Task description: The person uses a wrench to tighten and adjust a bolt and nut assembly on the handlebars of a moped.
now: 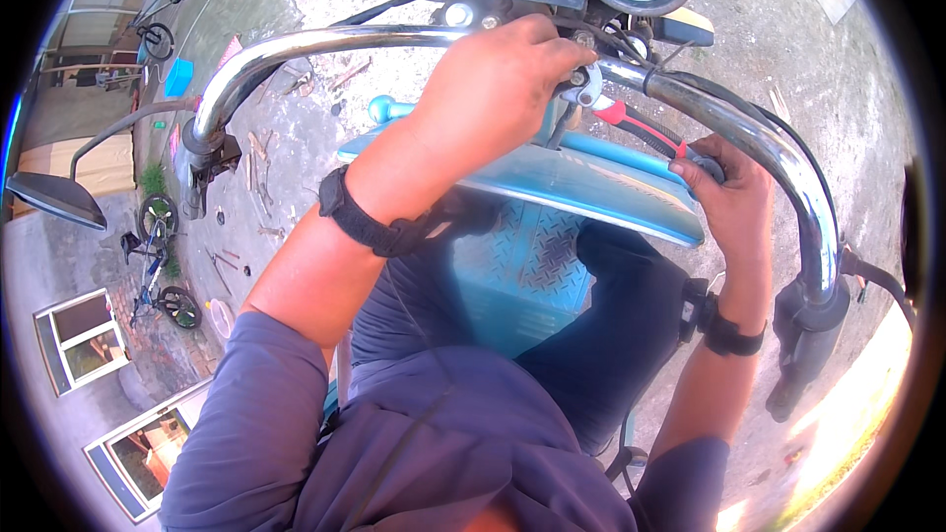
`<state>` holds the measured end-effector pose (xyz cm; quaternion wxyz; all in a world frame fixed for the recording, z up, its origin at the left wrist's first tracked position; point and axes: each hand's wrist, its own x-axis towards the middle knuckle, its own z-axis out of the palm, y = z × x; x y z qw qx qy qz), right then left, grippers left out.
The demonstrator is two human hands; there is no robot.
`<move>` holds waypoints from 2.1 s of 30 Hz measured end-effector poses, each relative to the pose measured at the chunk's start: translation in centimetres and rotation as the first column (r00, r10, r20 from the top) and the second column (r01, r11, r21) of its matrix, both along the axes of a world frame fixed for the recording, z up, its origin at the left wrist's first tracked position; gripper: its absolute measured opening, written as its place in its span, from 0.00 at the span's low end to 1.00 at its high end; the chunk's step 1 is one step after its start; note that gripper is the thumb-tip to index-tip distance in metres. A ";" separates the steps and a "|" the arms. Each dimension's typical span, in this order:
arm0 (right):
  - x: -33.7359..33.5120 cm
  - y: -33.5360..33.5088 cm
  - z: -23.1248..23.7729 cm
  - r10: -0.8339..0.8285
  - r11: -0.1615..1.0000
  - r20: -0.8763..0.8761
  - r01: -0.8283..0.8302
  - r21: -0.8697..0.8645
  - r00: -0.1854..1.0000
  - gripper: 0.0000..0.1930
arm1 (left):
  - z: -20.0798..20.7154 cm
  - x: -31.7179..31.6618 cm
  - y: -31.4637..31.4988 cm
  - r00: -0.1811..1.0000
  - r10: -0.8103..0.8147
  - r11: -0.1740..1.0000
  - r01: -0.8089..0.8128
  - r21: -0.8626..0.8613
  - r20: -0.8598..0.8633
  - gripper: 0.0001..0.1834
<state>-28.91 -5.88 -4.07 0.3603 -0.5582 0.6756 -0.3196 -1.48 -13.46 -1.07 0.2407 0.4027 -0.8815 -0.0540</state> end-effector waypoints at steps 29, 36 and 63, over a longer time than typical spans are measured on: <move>-2.1 -2.0 -2.3 -0.059 0.957 0.314 0.143 -0.252 0.948 0.13 | -0.7 0.0 1.3 0.990 0.092 0.995 -0.089 0.036 -0.107 0.13; -1.6 -0.6 -2.5 -0.070 0.977 0.350 0.135 -0.164 0.934 0.15 | -0.5 -0.1 1.0 0.994 0.062 0.998 -0.059 0.034 -0.092 0.13; 2.1 2.6 0.7 0.145 0.968 -0.147 -0.171 -0.186 0.978 0.14 | -0.5 -0.1 0.3 0.996 0.029 0.998 -0.024 0.049 -0.090 0.18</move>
